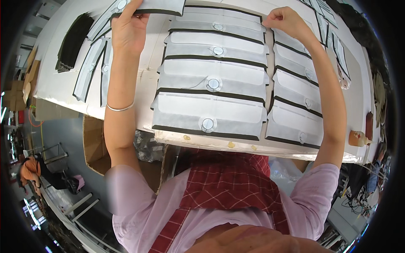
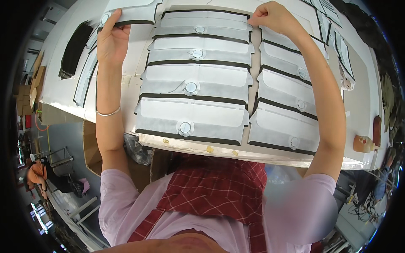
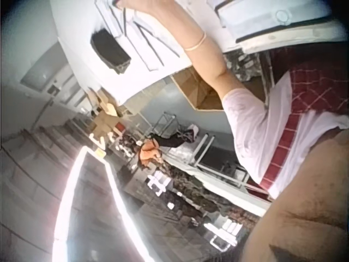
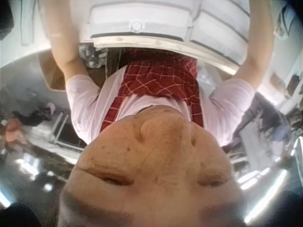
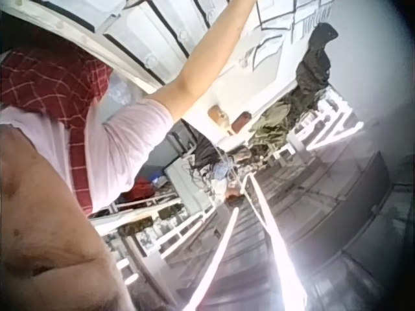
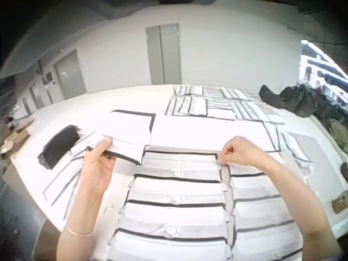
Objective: The person arranges multiple white face masks on a white work surface, aligning them in rows. They then use a squeeze bottle to apply a yellowish adhesive to the circular nose-bridge areas of the masks.
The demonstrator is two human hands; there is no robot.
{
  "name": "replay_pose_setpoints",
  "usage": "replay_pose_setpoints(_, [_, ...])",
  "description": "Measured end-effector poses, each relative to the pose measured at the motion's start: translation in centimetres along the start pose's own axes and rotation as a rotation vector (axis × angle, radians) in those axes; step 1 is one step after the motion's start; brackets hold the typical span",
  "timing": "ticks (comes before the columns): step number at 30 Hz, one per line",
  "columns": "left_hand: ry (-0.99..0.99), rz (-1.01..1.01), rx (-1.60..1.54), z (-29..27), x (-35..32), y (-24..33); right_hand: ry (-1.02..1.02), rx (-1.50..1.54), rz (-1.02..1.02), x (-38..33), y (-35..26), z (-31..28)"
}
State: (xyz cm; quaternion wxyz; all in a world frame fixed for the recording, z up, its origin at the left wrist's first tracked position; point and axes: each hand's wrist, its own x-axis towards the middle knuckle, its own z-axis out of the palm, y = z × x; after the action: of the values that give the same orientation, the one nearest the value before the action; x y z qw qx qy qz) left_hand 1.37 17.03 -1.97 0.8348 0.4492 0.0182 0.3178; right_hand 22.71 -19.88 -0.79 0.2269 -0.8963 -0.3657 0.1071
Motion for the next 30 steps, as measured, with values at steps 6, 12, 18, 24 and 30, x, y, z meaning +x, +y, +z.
replay_pose_setpoints(6, [0.025, -0.059, -0.008, -1.8, 0.4, -0.3, 0.017, 0.055, 0.065, -1.2, 0.4, 1.8])
replay_pose_setpoints(12, [0.037, -0.076, -0.041, -2.8, 0.7, -0.3, 0.147, 0.059, 0.005, -1.9, 0.9, 2.4])
replay_pose_setpoints(18, [0.019, -0.058, -0.130, -3.3, 1.4, -0.4, 0.230, 0.249, -0.026, -3.5, -1.8, -0.3])
replay_pose_setpoints(24, [-0.018, 0.067, 0.013, -1.5, 2.1, 6.0, -0.010, 0.289, -0.764, -9.2, -21.3, 10.0])
replay_pose_setpoints(30, [-0.075, 0.091, 0.072, 0.1, -1.5, 5.8, -0.122, 0.086, -0.889, -8.0, -27.3, 8.0])
